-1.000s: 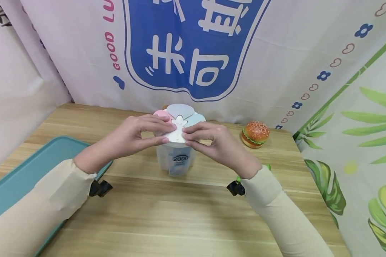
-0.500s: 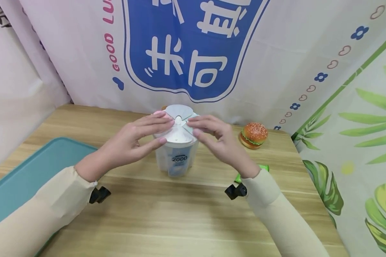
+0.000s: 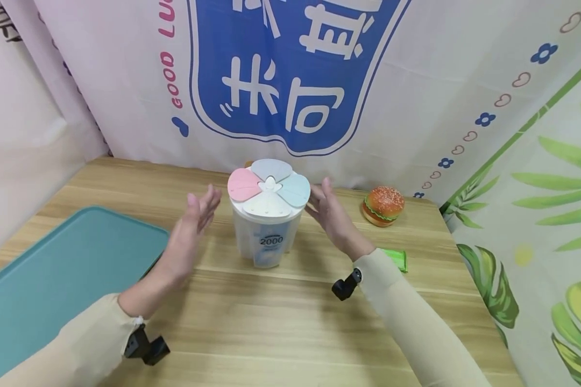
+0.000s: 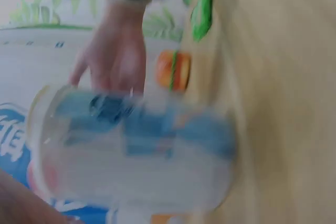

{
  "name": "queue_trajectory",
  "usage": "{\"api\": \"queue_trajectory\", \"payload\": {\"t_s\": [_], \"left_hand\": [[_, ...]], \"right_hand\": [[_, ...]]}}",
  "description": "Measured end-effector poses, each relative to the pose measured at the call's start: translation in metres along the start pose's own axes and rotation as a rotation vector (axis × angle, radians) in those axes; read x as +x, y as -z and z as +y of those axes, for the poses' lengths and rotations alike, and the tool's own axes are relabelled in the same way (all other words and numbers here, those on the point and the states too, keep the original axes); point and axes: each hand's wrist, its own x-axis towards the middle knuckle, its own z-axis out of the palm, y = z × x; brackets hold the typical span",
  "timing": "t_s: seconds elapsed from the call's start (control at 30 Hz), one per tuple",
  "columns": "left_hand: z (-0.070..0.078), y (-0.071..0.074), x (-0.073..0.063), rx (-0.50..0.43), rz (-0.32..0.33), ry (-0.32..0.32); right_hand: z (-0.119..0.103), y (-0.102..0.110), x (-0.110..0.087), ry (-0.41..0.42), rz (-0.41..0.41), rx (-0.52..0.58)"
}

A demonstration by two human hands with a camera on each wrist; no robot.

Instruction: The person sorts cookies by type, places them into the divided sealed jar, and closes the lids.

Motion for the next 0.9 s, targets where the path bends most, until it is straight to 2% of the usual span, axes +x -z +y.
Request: {"api": "queue_trajectory", "payload": {"t_s": [0.17,0.33,0.67,0.9], "left_hand": [[-0.013,-0.022,-0.02,-0.019,0.0,0.095],[-0.022,-0.039,-0.033,-0.023,-0.022,0.119],[-0.028,-0.049,-0.035,-0.051,-0.021,0.092],[-0.035,-0.048,-0.027,-0.074,-0.011,0.085]], "right_hand": [[0.015,-0.001,0.009,-0.1,-0.061,0.138],[0.024,-0.005,0.012,-0.159,-0.082,0.194],[0.033,-0.007,0.009,-0.159,-0.05,0.184],[0.031,-0.008,0.004,-0.14,-0.061,0.152]]}}
